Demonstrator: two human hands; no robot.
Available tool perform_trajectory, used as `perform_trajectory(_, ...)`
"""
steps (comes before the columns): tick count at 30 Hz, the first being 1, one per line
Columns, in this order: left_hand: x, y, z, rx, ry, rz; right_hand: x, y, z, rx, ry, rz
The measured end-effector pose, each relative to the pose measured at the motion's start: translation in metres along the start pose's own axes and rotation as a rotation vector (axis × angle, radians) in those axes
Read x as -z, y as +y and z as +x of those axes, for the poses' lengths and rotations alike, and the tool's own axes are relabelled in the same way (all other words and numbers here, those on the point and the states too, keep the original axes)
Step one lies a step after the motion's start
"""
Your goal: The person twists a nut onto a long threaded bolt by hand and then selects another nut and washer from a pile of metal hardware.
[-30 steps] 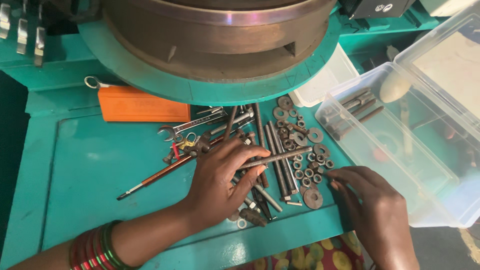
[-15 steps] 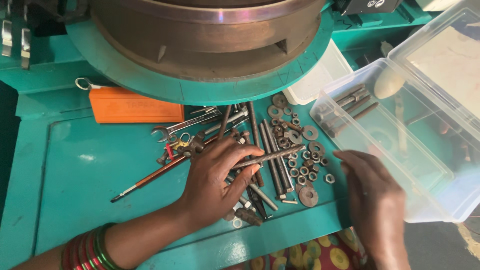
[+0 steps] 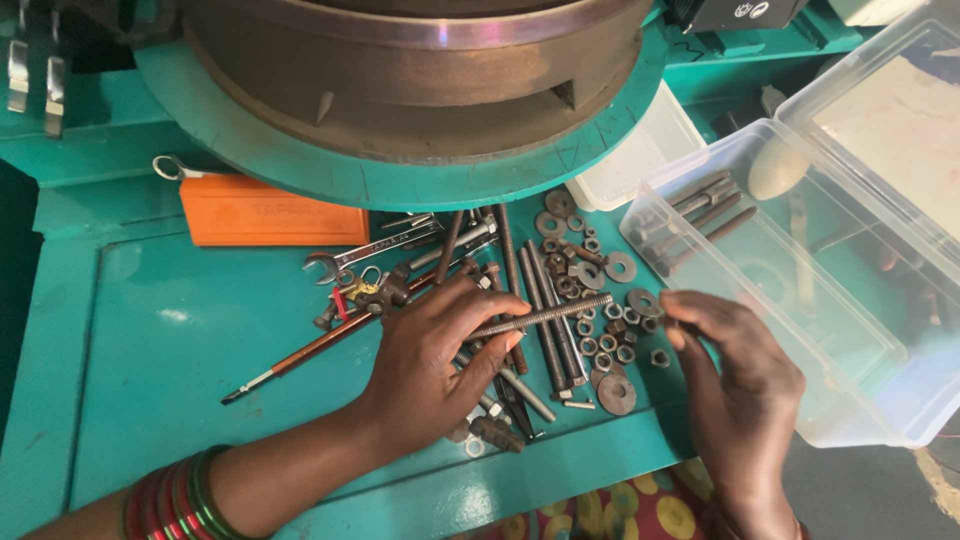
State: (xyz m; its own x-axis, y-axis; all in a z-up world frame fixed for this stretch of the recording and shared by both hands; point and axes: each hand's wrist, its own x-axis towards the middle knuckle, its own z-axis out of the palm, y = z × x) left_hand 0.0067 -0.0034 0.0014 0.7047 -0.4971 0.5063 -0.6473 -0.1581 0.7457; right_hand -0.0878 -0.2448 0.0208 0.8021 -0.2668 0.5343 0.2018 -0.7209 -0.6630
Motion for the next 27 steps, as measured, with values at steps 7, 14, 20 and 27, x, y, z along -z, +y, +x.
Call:
perform_trajectory(7, 0.001, 0.003, 0.001, -0.161, -0.025, 0.079, -0.006, 0.020, -0.005, -0.510, -0.076, 0.709)
perform_trajectory(14, 0.000, 0.002, 0.000, -0.119, -0.134, 0.090, -0.005, 0.025, -0.011, -0.503, -0.152, 0.667)
perform_trajectory(20, 0.000, 0.003, -0.001, -0.122, -0.142, 0.080, -0.005, 0.023, -0.010, -0.453, -0.203, 0.639)
perform_trajectory(27, 0.000, 0.001, -0.003, -0.137, -0.161, 0.041, -0.005, 0.019, -0.008, -0.403, -0.216, 0.578)
